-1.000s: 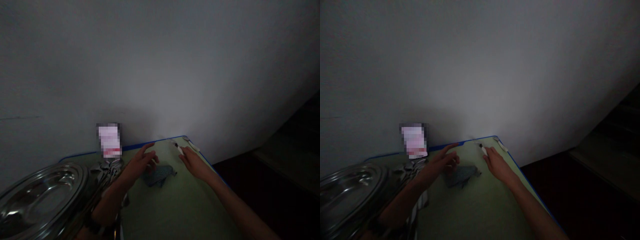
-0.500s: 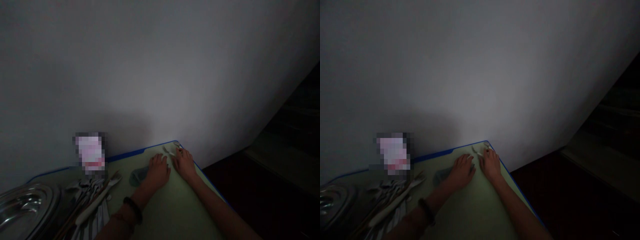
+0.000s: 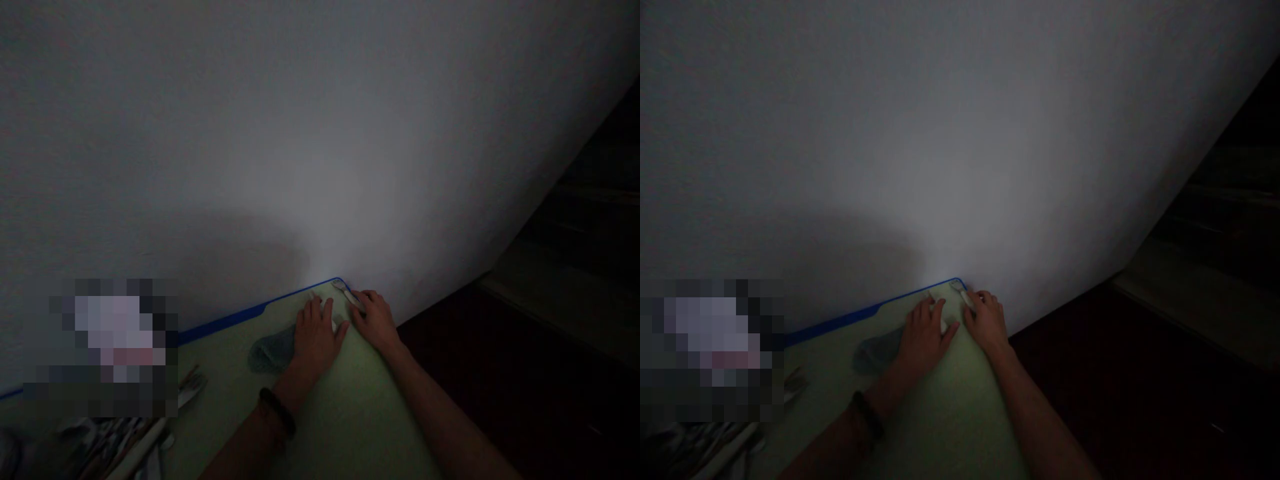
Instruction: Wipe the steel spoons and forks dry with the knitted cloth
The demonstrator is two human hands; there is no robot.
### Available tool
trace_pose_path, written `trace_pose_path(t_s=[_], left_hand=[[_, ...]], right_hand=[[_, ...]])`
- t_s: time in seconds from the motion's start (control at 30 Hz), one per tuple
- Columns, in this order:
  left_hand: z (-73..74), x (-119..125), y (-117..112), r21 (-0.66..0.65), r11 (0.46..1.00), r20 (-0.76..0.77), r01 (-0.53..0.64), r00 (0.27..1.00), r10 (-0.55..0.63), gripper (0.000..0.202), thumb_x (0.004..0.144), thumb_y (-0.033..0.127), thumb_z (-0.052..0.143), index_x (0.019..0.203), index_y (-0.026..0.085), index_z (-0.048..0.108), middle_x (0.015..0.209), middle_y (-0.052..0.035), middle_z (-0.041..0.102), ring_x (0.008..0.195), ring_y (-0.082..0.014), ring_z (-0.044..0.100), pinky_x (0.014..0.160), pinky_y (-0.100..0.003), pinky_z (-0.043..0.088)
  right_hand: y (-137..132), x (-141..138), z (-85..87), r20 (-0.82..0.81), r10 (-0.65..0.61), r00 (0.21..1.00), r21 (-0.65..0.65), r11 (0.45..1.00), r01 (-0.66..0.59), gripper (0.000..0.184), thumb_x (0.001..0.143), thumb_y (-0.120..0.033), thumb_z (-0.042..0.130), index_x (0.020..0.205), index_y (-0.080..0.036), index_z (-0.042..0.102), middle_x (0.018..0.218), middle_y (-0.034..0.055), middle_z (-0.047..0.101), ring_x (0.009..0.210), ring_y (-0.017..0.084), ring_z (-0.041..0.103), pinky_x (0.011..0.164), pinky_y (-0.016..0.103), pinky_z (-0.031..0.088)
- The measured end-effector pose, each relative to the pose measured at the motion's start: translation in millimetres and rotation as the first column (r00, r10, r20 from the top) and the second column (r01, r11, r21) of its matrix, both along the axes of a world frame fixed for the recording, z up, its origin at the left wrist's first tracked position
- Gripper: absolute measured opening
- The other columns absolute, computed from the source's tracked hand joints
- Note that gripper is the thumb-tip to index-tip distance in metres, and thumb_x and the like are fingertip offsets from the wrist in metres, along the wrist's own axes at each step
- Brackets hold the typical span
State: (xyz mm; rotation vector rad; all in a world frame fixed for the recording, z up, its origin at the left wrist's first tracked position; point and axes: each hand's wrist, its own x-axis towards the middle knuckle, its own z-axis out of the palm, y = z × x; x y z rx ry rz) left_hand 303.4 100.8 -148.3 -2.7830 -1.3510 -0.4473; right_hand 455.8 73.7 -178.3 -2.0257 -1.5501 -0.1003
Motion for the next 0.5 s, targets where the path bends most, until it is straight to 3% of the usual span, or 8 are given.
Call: trace_pose_path(t_s=[0.1,0.2,0.33,0.5], left_hand=[[10.1,-1.3,-8.4,-0.012,0.998,-0.065,0.064,0.996,-0.065,0.038,0.088,0.039,0.041,0.111,0.013,0.057,0.12,-0.0177,0.053,0.118,-0.0327,0.04,0.099,-0.047,0.027],[18.0,4.0,-13.3,-0.075,0.995,-0.119,0.065,0.99,-0.074,0.029,0.086,0.031,0.048,0.099,0.009,0.061,0.105,-0.0185,0.06,0.112,-0.0316,0.046,0.098,-0.046,0.031],[22.0,13.1,-8.4,-0.221,0.975,-0.166,-0.022,0.986,-0.015,0.028,0.087,0.03,0.053,0.11,0.013,0.055,0.107,-0.01,0.059,0.094,-0.0222,0.058,0.081,-0.042,0.048],[20.5,19.2,7.9,-0.332,0.94,-0.123,-0.079,0.992,0.04,0.031,0.088,0.029,0.053,0.116,0.015,0.051,0.114,-0.0088,0.056,0.095,-0.0208,0.058,0.079,-0.041,0.05]], right_hand=[[-0.3,1.4,-0.1,-0.021,0.007,1.0,-0.011,1.0,-0.007,0.039,0.085,-0.033,0.046,0.12,-0.02,0.054,0.113,0.0098,0.056,0.102,0.022,0.05,0.089,0.033,0.037],[-1.8,1.5,0.4,-0.027,0.01,1.0,-0.025,1.0,-0.011,0.038,0.085,-0.03,0.046,0.12,-0.018,0.054,0.112,0.0107,0.056,0.103,0.022,0.051,0.088,0.033,0.037],[-4.8,0.5,2.4,-0.024,0.023,0.999,-0.048,0.999,-0.025,0.034,0.086,-0.023,0.044,0.117,-0.018,0.057,0.11,0.0097,0.059,0.101,0.02,0.052,0.087,0.03,0.037],[-10.2,-2.5,6.9,-0.013,-0.026,1.0,-0.051,0.998,0.026,0.033,0.085,-0.029,0.045,0.112,-0.019,0.061,0.103,0.0121,0.059,0.1,0.025,0.05,0.087,0.035,0.036]])
